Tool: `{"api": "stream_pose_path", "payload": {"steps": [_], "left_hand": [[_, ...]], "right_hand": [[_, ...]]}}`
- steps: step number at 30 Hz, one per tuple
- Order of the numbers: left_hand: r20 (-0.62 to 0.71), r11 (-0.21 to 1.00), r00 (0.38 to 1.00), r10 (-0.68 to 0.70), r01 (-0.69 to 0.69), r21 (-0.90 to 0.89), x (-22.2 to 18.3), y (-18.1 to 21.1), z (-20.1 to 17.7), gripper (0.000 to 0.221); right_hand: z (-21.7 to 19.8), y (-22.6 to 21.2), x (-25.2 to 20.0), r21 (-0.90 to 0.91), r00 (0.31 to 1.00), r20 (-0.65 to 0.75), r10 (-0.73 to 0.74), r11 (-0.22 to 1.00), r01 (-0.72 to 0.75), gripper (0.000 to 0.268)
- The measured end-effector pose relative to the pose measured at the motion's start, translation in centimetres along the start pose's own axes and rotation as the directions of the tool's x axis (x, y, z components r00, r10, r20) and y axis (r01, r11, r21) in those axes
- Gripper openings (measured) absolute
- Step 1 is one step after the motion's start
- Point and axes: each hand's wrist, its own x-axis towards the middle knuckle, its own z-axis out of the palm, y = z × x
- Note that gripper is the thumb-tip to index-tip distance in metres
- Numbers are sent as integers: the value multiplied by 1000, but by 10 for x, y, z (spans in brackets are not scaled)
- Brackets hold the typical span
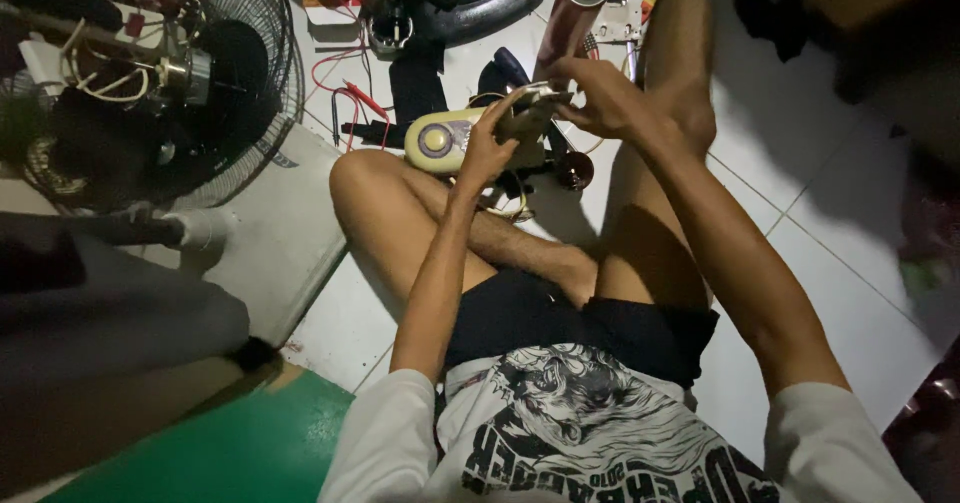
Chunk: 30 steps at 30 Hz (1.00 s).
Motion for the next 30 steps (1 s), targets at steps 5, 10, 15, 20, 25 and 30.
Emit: {"api": "stream_pose_path", "payload": {"steps": [5, 10, 15, 20, 25, 30], "left_hand": [[-17, 998, 999, -29, 30, 52, 3, -22, -2, 86], [-38, 998, 999, -27, 29, 56, 3, -23, 3, 82], [-38, 993, 999, -14, 18, 117, 0, -40, 3, 80], [-27, 998, 998, -48, 48, 31, 1, -13, 2, 83], [-30, 993, 999, -28, 31, 117, -5, 8, 7, 88], [-57, 969, 994, 98, -83, 231, -10, 9, 11, 89]], "right_hand": [[2, -3, 3, -34, 997, 54, -53, 998, 55, 41], [6, 12, -4, 42, 999, 19, 26, 999, -27, 45], [10, 6, -1, -55, 986, 168, -26, 998, 35, 46], [5, 9, 2, -10, 970, 245, 1, 1000, 2, 50], [5, -21, 0, 22, 924, 315, 217, 971, -236, 76], [21, -9, -7, -28, 978, 189, 88, 996, -85, 94]]}}
